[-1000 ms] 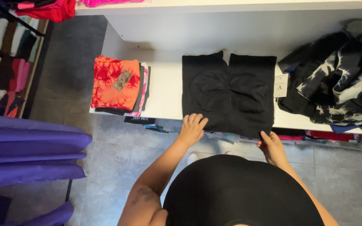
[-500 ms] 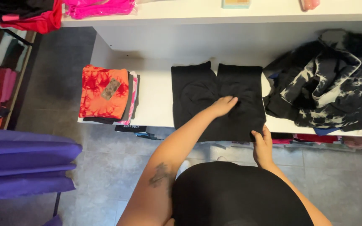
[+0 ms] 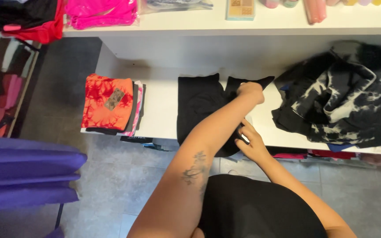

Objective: Folding and stacking various items of clothing on a retail shelf

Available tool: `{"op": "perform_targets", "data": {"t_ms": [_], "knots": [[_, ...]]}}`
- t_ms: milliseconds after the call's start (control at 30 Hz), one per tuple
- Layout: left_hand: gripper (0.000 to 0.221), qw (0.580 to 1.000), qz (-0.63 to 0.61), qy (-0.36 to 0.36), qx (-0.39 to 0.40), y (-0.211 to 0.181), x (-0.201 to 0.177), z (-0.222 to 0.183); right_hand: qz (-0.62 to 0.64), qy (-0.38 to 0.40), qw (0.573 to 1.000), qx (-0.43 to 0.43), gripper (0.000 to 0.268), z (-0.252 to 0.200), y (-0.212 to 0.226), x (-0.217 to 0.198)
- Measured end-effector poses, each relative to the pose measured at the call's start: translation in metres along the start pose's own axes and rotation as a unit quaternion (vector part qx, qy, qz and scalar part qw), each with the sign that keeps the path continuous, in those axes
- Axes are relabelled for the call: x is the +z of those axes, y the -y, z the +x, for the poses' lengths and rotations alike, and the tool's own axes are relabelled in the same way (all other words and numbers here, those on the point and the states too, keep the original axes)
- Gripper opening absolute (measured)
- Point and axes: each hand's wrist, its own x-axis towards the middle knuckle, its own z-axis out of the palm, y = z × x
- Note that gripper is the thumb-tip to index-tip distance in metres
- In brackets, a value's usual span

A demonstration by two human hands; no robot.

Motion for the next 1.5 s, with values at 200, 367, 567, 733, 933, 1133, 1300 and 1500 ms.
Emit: {"op": "perform_targets", "data": {"t_ms": [200, 367, 567, 733, 933, 1133, 1300, 1500], "knots": [[0.047, 0.953, -0.240, -0.169, 0.079, 0.065, -0.079, -0.077, -0.140, 0.012, 0.987, -0.077, 0.019, -0.003, 0.027, 0.011], [0.072, 0.773, -0.609, -0.176, -0.018, 0.173, -0.089, -0.165, -0.160, 0.111, 0.963, -0.188, 0.025, 0.004, 0.042, 0.054], [0.100, 0.649, -0.728, -0.122, -0.184, 0.238, -0.050, -0.191, -0.364, 0.220, 0.888, -0.176, 0.078, -0.004, 0.016, 0.082], [0.075, 0.715, -0.668, -0.129, -0.160, 0.269, -0.015, -0.158, -0.383, 0.195, 0.882, -0.193, 0.085, -0.018, -0.006, 0.088], [0.053, 0.689, -0.684, -0.233, -0.054, 0.297, -0.003, -0.095, -0.272, 0.099, 0.931, -0.225, 0.052, 0.011, 0.038, 0.101], [0.056, 0.873, -0.356, -0.325, -0.071, 0.327, 0.001, -0.075, -0.124, 0.176, 0.955, -0.202, 0.059, 0.021, 0.026, 0.098], [0.060, 0.916, -0.206, -0.295, -0.176, 0.292, 0.009, -0.205, -0.031, -0.038, 0.964, 0.260, 0.046, 0.034, -0.077, 0.062], [0.039, 0.957, -0.159, -0.243, -0.018, 0.306, 0.075, -0.180, 0.210, 0.011, 0.893, 0.398, 0.035, 0.037, -0.023, 0.094]]}}
